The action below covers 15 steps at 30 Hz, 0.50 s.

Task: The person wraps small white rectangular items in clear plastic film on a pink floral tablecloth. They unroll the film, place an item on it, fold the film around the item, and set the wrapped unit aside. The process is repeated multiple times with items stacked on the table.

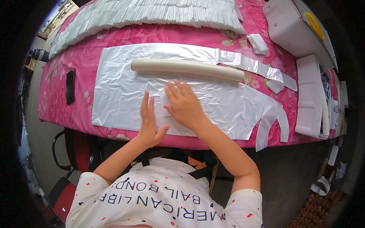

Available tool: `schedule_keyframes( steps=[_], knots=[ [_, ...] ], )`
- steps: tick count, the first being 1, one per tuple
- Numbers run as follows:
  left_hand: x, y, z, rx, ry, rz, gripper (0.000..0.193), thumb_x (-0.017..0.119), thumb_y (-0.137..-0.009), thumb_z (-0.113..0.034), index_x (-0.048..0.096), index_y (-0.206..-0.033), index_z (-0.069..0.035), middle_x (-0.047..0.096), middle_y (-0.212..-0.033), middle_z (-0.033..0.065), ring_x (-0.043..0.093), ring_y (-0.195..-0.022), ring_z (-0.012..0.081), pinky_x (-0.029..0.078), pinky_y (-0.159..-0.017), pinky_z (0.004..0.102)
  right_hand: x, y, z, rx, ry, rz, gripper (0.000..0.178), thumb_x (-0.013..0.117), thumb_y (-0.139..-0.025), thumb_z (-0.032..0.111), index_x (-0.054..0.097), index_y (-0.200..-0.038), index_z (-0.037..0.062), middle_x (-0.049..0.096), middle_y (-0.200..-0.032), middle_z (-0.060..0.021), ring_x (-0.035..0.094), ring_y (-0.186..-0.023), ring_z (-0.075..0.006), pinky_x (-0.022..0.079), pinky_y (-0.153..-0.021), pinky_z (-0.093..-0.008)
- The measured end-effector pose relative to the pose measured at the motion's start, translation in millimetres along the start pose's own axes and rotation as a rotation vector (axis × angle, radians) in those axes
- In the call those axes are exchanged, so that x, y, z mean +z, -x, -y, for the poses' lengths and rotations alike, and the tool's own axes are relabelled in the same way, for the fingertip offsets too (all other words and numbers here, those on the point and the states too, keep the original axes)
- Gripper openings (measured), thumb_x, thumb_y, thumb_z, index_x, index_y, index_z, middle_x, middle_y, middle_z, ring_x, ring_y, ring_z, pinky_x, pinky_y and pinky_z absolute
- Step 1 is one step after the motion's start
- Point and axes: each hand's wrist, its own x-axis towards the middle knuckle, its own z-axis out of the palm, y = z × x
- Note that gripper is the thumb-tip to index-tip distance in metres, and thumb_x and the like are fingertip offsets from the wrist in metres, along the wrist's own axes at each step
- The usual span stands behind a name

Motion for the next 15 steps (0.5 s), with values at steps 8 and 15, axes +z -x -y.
schedule_keyframes(
  steps=[8,15],
  knots=[
    [-53.3,99.7,-13.8,-1.306,1.072,0.304,0.035,0.045,-0.094,-0.017,0.047,-0.121,0.006,0.055,-0.118,0.0165,0.057,-0.104,0.0217,0.047,-0.085,0.0318,51.1,15.0,46.4,0.092,-0.147,0.189,0.078,0.051,-0.083,0.045,0.024,-0.137,-0.003,0.017,-0.146,-0.0204,0.012,-0.137,-0.0321,0.009,-0.11,-0.0438],
    [-49.8,107.4,-6.3,-1.13,0.735,0.223,0.018,0.057,-0.08,-0.008,0.065,-0.092,0.003,0.066,-0.08,0.0156,0.063,-0.066,0.018,0.05,-0.063,0.029,30.4,44.3,134.2,0.061,-0.499,0.301,0.05,0.054,-0.083,0.023,0.043,-0.128,0.0046,0.021,-0.143,-0.0219,0.012,-0.136,-0.0338,0.005,-0.109,-0.0513]
  ],
)
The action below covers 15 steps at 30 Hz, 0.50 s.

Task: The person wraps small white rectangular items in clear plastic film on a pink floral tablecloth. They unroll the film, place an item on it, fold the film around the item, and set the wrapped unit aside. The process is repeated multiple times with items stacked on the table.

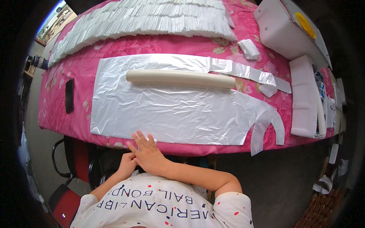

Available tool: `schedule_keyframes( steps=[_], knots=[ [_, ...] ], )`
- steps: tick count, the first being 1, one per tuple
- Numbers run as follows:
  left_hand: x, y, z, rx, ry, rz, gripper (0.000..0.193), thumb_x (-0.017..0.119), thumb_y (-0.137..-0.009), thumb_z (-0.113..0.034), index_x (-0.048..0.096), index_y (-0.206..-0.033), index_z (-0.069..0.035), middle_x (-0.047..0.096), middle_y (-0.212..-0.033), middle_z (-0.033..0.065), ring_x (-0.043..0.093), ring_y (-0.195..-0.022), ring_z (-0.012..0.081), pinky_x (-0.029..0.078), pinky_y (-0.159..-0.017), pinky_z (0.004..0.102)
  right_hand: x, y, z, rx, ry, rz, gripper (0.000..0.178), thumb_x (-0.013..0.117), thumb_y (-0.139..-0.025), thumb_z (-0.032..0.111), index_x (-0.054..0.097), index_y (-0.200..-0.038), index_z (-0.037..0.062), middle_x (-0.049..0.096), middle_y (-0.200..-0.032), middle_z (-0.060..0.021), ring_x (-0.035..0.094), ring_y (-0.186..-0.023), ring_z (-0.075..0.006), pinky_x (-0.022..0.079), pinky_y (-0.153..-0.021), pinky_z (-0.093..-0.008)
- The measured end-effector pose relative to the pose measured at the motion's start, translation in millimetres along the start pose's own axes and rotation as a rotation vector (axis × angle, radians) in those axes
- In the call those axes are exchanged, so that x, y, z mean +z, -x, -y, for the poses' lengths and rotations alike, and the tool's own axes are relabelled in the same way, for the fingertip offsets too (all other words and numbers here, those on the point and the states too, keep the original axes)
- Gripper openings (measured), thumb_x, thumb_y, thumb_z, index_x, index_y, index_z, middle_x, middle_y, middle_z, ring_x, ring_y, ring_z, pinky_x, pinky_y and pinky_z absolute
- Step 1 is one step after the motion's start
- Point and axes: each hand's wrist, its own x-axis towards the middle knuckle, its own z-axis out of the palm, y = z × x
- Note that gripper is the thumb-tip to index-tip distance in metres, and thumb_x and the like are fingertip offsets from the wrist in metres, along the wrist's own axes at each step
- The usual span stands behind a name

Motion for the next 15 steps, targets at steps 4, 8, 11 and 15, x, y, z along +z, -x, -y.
schedule_keyframes(
  steps=[4,8,11,15],
  knots=[
    [1.0,0.4,-45.1,0.474,-0.798,-0.014,0.01,0.066,-0.074,-0.012,0.069,-0.081,-0.005,0.062,-0.063,0.0119,0.061,-0.054,0.0241,0.047,-0.051,0.0316,-39.6,2.5,-22.8,-0.192,0.295,0.031,0.014,0.055,-0.077,0.013,0.058,-0.088,0.0055,0.041,-0.131,-0.017,0.024,-0.133,-0.0317,0.011,-0.107,-0.0534],
    [9.9,-4.0,-75.2,0.789,-0.868,-0.043,0.022,0.068,-0.072,-0.011,0.066,-0.092,-0.005,0.065,-0.082,0.0129,0.064,-0.07,0.0261,0.05,-0.061,0.0324,-88.2,9.9,-59.9,-0.14,0.172,-0.085,0.003,0.061,-0.071,0.007,0.057,-0.071,0.0066,0.056,-0.113,-0.0104,0.039,-0.122,-0.0303,0.022,-0.105,-0.0514],
    [12.7,-9.3,-78.8,0.856,-0.837,-0.101,0.028,0.069,-0.071,-0.01,0.063,-0.098,-0.005,0.065,-0.091,0.0134,0.063,-0.078,0.0279,0.051,-0.067,0.0331,-147.5,8.1,-112.9,-0.003,0.097,-0.434,0.008,0.066,-0.068,0.006,0.06,-0.073,0.0075,0.059,-0.104,-0.0086,0.048,-0.109,-0.0283,0.032,-0.097,-0.0441],
    [9.5,-10.2,-72.9,0.803,-0.82,-0.073,0.028,0.068,-0.072,-0.009,0.063,-0.099,-0.005,0.065,-0.092,0.0136,0.063,-0.078,0.0281,0.051,-0.068,0.0341,-252.7,3.2,-212.9,0.411,-0.032,-0.934,0.013,0.063,-0.079,0.014,0.064,-0.082,0.0008,0.064,-0.08,-0.0101,0.059,-0.075,-0.0212,0.045,-0.07,-0.0325]
  ],
)
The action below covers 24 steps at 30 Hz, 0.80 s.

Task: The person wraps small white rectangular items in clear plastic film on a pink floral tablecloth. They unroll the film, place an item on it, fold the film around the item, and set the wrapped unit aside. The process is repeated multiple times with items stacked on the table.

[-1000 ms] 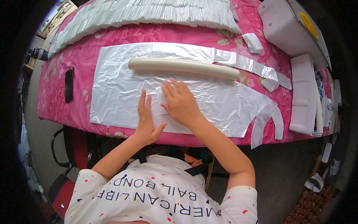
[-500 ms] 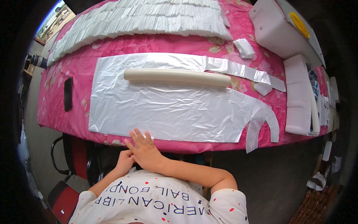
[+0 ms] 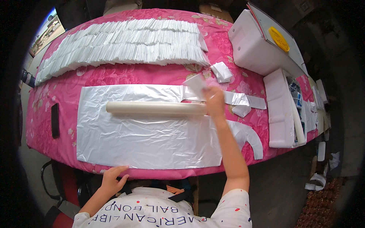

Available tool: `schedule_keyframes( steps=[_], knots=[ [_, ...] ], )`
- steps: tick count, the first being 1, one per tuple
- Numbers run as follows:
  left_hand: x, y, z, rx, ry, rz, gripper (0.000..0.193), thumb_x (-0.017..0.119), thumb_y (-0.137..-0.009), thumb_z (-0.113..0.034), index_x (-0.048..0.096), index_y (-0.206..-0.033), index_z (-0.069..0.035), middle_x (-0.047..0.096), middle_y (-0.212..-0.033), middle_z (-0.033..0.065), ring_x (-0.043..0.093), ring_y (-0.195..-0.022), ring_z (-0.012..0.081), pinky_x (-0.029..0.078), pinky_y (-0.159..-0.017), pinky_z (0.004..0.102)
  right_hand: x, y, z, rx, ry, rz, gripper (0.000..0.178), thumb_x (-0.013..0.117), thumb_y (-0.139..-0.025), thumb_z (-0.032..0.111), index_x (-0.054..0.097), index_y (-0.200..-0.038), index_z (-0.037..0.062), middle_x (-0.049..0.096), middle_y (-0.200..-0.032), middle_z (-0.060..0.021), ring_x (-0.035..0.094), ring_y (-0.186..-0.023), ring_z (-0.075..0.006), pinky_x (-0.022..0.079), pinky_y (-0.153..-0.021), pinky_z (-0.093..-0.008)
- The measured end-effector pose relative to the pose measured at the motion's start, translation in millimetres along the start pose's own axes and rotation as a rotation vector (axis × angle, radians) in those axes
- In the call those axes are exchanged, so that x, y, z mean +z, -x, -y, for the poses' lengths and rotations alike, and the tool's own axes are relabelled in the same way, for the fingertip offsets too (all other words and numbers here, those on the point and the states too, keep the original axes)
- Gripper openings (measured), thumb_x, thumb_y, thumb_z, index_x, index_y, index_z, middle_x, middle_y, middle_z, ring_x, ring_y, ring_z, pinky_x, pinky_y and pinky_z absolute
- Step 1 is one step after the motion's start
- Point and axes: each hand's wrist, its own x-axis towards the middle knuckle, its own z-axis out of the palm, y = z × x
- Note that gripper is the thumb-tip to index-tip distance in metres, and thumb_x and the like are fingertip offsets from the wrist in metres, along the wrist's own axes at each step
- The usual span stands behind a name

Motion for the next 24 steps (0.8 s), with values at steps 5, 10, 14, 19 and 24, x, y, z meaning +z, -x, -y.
schedule_keyframes(
  steps=[5,10,14,19,24],
  knots=[
    [3.7,-5.2,-1.8,0.002,0.042,0.018,0.028,0.067,-0.072,-0.008,0.063,-0.099,-0.004,0.065,-0.094,0.0142,0.063,-0.08,0.0283,0.051,-0.069,0.034,-45.3,-101.4,-80.8,0.099,0.763,-0.202,0.038,0.065,-0.075,0.034,0.064,-0.1,0.0052,0.066,-0.083,-0.0117,0.061,-0.082,-0.0286,0.041,-0.083,-0.0414],
    [-0.5,-13.0,-2.0,0.002,0.043,0.002,0.031,0.066,-0.072,-0.006,0.061,-0.103,-0.004,0.064,-0.099,0.0151,0.063,-0.085,0.0297,0.051,-0.072,0.0337,-17.8,-87.6,-71.1,-0.274,0.723,-0.11,0.043,0.067,-0.074,0.033,0.06,-0.105,0.005,0.058,-0.107,-0.0162,0.053,-0.1,-0.0304,0.037,-0.091,-0.0406],
    [0.1,-19.4,2.5,0.056,0.014,0.014,0.036,0.066,-0.072,-0.006,0.058,-0.107,-0.003,0.063,-0.102,0.0149,0.062,-0.088,0.0302,0.051,-0.073,0.0341,19.6,4.3,-0.2,-0.564,0.356,0.278,0.04,0.07,-0.072,0.027,0.06,-0.101,0.0021,0.06,-0.101,-0.0129,0.054,-0.095,-0.0295,0.041,-0.084,-0.0393],
    [13.4,-57.0,-5.6,0.172,-0.064,0.129,0.057,0.067,-0.073,-0.011,0.045,-0.125,-0.003,0.042,-0.129,0.0219,0.045,-0.114,0.0367,0.04,-0.092,0.0394,8.4,96.2,36.6,-0.402,0.493,0.407,0.047,0.071,-0.069,0.021,0.056,-0.11,0.0015,0.059,-0.093,-0.0125,0.054,-0.09,-0.0297,0.044,-0.079,-0.0399],
    [49.5,-93.6,-17.4,0.216,-0.135,0.088,0.079,0.069,-0.072,-0.022,0.029,-0.138,-0.005,0.006,-0.144,0.0279,0.014,-0.132,0.0447,0.021,-0.106,0.0465,6.9,184.1,53.1,-0.29,0.144,0.673,0.054,0.059,-0.081,0.033,0.048,-0.12,-0.0036,0.049,-0.12,-0.0215,0.045,-0.111,-0.0347,0.035,-0.097,-0.0404]
  ],
)
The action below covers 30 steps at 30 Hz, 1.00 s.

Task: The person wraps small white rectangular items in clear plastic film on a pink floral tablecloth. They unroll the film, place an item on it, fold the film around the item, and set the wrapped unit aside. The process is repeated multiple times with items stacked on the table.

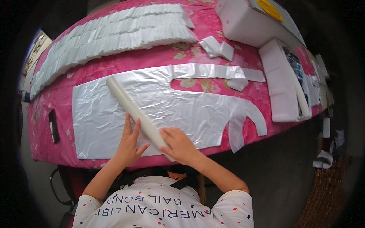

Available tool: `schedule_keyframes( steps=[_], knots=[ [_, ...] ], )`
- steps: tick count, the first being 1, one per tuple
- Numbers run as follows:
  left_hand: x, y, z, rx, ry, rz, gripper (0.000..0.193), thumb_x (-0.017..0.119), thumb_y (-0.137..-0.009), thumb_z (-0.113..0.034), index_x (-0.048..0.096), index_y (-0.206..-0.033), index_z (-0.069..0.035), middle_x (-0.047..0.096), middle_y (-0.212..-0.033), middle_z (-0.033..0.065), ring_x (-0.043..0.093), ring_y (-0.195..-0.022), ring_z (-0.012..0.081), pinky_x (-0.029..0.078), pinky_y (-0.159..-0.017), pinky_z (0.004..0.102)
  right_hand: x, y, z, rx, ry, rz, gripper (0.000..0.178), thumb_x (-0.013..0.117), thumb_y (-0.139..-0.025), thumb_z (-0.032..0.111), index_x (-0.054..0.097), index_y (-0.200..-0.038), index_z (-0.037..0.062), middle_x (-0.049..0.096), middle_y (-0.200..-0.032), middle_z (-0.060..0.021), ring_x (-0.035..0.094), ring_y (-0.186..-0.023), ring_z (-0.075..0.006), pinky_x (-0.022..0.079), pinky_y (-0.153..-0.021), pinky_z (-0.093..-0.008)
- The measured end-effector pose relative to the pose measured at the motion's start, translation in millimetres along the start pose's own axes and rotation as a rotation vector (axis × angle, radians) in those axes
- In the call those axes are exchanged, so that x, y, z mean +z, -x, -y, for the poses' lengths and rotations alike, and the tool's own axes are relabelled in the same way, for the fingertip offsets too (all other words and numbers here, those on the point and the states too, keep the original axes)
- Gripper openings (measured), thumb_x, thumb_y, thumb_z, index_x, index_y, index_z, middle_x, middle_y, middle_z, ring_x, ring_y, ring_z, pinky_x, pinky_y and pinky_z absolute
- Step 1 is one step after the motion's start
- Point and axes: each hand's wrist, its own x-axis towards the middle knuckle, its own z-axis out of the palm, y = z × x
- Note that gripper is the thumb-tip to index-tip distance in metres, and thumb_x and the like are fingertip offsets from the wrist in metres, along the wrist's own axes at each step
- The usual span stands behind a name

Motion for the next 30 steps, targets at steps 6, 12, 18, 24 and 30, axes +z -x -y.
schedule_keyframes(
  steps=[6,12,18,24,30],
  knots=[
    [18.0,-21.4,-22.4,0.113,-0.102,0.05,0.08,0.067,-0.072,-0.037,0.031,-0.138,-0.009,0.004,-0.144,0.0286,0.011,-0.133,0.0449,0.019,-0.106,0.0481,-25.1,50.0,-58.1,0.12,0.421,-0.029,0.062,0.057,-0.079,0.024,0.035,-0.133,0.0021,0.032,-0.14,-0.0181,0.027,-0.131,-0.0325,0.021,-0.107,-0.0418],
    [26.3,-27.5,-36.8,0.174,-0.131,0.106,0.079,0.067,-0.069,-0.043,0.037,-0.135,-0.01,0.009,-0.144,0.0288,0.012,-0.132,0.045,0.02,-0.105,0.0482,-128.4,103.8,-137.4,0.465,0.797,-0.222,0.054,0.062,-0.077,0.026,0.048,-0.123,0.0003,0.045,-0.129,-0.0196,0.04,-0.121,-0.0346,0.027,-0.102,-0.0466],
    [26.0,-26.7,-39.6,0.161,-0.139,0.11,0.077,0.066,-0.07,-0.042,0.038,-0.134,-0.01,0.009,-0.144,0.0287,0.012,-0.132,0.0454,0.021,-0.105,0.0484,-157.9,100.3,-97.9,0.84,1.107,-0.338,0.04,0.05,-0.08,0.013,0.05,-0.116,-0.0032,0.047,-0.123,-0.0228,0.038,-0.121,-0.0379,0.024,-0.103,-0.0495],
    [26.8,-31.5,-47.1,0.176,-0.157,0.126,0.076,0.067,-0.069,-0.041,0.04,-0.133,-0.009,0.01,-0.144,0.0285,0.012,-0.132,0.0452,0.02,-0.105,0.0485,-25.5,38.5,-58.0,0.171,0.306,-0.24,0.061,0.061,-0.078,0.022,0.038,-0.13,0.0,0.032,-0.139,-0.0191,0.029,-0.13,-0.0345,0.025,-0.106,-0.0424],
    [24.1,-29.4,-47.6,0.164,-0.169,0.134,0.075,0.067,-0.07,-0.041,0.04,-0.132,-0.009,0.01,-0.144,0.0276,0.013,-0.132,0.0443,0.02,-0.105,0.0487,-55.8,57.4,-109.9,0.265,0.473,-0.278,0.057,0.053,-0.084,0.024,0.035,-0.133,0.002,0.03,-0.141,-0.0184,0.029,-0.13,-0.0326,0.022,-0.107,-0.0417]
  ],
)
